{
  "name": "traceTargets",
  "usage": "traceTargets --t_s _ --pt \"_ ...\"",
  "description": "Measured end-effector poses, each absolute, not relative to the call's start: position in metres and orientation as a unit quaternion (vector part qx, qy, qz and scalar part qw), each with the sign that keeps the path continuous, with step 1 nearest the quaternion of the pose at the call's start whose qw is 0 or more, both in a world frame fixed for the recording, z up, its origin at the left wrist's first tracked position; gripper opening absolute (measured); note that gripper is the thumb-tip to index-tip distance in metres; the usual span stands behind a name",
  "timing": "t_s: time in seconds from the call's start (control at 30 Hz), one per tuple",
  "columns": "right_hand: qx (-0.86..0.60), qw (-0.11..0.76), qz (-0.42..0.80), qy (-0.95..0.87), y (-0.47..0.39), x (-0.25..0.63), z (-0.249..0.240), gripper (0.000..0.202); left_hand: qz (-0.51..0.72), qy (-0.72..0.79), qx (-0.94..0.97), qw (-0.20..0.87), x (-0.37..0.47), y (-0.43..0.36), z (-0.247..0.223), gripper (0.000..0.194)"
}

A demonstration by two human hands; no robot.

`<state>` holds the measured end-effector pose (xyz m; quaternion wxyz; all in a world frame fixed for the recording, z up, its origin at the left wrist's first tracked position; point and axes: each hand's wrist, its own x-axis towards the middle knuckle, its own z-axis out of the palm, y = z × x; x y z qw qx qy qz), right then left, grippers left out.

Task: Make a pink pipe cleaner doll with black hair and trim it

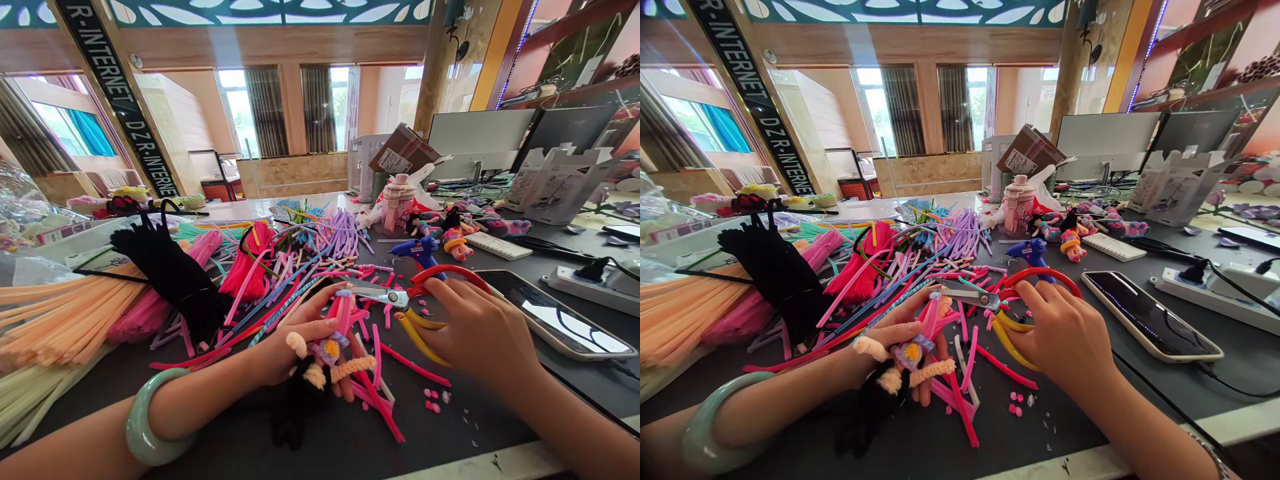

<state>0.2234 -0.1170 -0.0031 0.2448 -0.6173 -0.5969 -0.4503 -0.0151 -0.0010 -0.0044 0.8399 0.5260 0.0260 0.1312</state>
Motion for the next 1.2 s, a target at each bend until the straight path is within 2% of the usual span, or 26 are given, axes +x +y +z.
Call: traceTargets --t_s 0.2,0.5,0.77,0.97,1.2 --pt "-0.599 0.244 -0.475 -0.597 -0.1185 0.2219 0.0006 0.03 0.134 0.043 0.522 0.841 -0.0158 -0.0013 -0.0036 0.086" --pt "-0.587 0.242 -0.489 -0.598 -0.1169 0.2237 0.0013 0.034 0.147 0.048 0.522 0.839 -0.0137 0.0019 -0.0045 0.077" --pt "-0.632 0.289 -0.426 -0.58 -0.1158 0.2209 0.001 0.041 0.145 0.024 0.524 0.839 -0.0133 0.002 -0.0037 0.08" --pt "-0.642 0.281 -0.397 -0.593 -0.1128 0.224 -0.0005 0.041 0.151 0.014 0.524 0.838 -0.0125 0.0027 -0.0061 0.078" --pt "-0.63 0.256 -0.422 -0.599 -0.1146 0.2219 -0.0012 0.03 0.154 0.021 0.527 0.836 -0.0129 0.005 -0.0101 0.08"
